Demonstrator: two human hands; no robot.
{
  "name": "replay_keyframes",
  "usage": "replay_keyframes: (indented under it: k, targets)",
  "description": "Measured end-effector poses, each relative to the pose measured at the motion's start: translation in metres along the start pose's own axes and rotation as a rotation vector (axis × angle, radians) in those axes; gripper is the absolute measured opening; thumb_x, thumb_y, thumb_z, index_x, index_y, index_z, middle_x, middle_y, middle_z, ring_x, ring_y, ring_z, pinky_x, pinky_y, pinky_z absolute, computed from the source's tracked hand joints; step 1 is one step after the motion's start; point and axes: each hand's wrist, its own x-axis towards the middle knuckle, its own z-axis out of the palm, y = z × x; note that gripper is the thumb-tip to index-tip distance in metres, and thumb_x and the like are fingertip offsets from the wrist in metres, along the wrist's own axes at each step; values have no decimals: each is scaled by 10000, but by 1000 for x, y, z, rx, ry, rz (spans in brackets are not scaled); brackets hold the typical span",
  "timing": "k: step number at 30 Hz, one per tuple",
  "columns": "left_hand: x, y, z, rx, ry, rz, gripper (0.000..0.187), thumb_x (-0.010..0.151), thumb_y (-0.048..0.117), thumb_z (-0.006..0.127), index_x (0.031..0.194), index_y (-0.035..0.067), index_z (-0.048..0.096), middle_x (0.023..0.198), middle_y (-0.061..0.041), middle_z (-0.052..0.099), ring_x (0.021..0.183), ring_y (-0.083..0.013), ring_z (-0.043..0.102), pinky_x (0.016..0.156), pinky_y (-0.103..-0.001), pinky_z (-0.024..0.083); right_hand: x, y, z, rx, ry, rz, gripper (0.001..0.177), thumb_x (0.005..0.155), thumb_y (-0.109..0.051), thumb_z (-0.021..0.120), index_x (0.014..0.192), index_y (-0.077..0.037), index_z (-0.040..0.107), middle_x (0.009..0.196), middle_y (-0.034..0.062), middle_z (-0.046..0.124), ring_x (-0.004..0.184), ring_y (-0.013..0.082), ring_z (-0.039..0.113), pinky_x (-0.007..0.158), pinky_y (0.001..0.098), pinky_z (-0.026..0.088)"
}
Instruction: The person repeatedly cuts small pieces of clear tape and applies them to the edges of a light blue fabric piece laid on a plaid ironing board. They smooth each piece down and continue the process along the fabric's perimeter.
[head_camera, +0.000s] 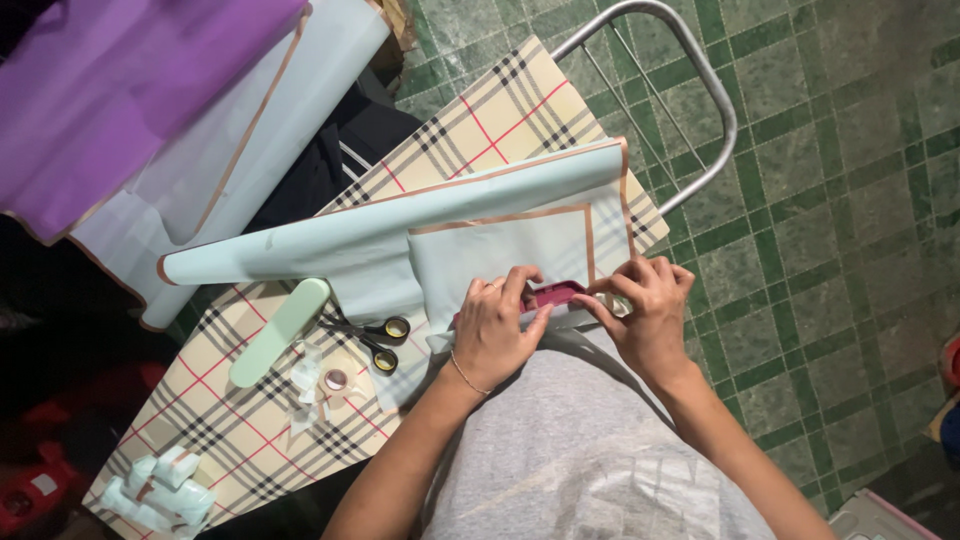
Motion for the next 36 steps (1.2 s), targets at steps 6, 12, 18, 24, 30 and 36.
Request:
replay_keyframes:
  k: [6, 12, 18, 24, 30, 36]
  targets:
    - [-1, 1, 1, 17, 14, 22, 364, 857, 166, 769, 1156, 83, 578, 784, -29, 685, 773, -219, 668, 777, -389, 418, -10, 19, 10, 276, 54, 272, 455, 811, -331, 867, 1208, -140, 756, 963, -22, 626, 921, 150, 552, 939, 358, 313]
    - [0, 3, -1, 24, 9, 35, 357, 858, 167, 768, 1142, 78, 572, 777, -35, 679, 763, -229, 658, 772, -395, 416, -22, 16, 7, 219, 147, -157, 228, 769, -201, 874, 982, -234, 801, 934, -30, 632, 979, 178, 548, 951, 378, 306]
    - [0, 8, -6, 40, 23, 145, 154, 856, 142, 757, 978, 114, 668, 875, -26, 678, 826, -229, 643, 776, -392, 399, -10, 28, 19, 324, -101, -8, 292, 685, -276, 905, 967, -272, 831, 846, -38, 570, 921, 171, 507, 924, 381, 319]
    - [2, 9, -4, 50, -14, 130, 91, 858, 142, 755, 948, 149, 747, 821, -24, 628, 803, -227, 623, 774, -398, 390, 4, 58, 33, 833, -495, 316, 187, 714, -222, 891, 836, -111, 802, 863, -15, 582, 895, 144, 558, 818, 310, 463]
    - [3, -8, 7, -4, -165, 68, 76, 911, 162, 683, 945, 113, 729, 871, -64, 658, 857, -277, 648, 767, -425, 409, 18, 66, 31, 952, -807, 307, 208, 863, -227, 802, 855, -53, 688, 922, 10, 543, 876, 119, 535, 771, 287, 439]
    - [27, -53, 25, -183, -529, -41, 165, 935, 215, 657, 1031, 92, 713, 1010, -121, 733, 960, -334, 693, 855, -416, 517, 30, 71, 37, 920, -880, 131, 222, 952, -257, 717, 924, -48, 648, 975, 10, 577, 940, 117, 535, 843, 285, 438]
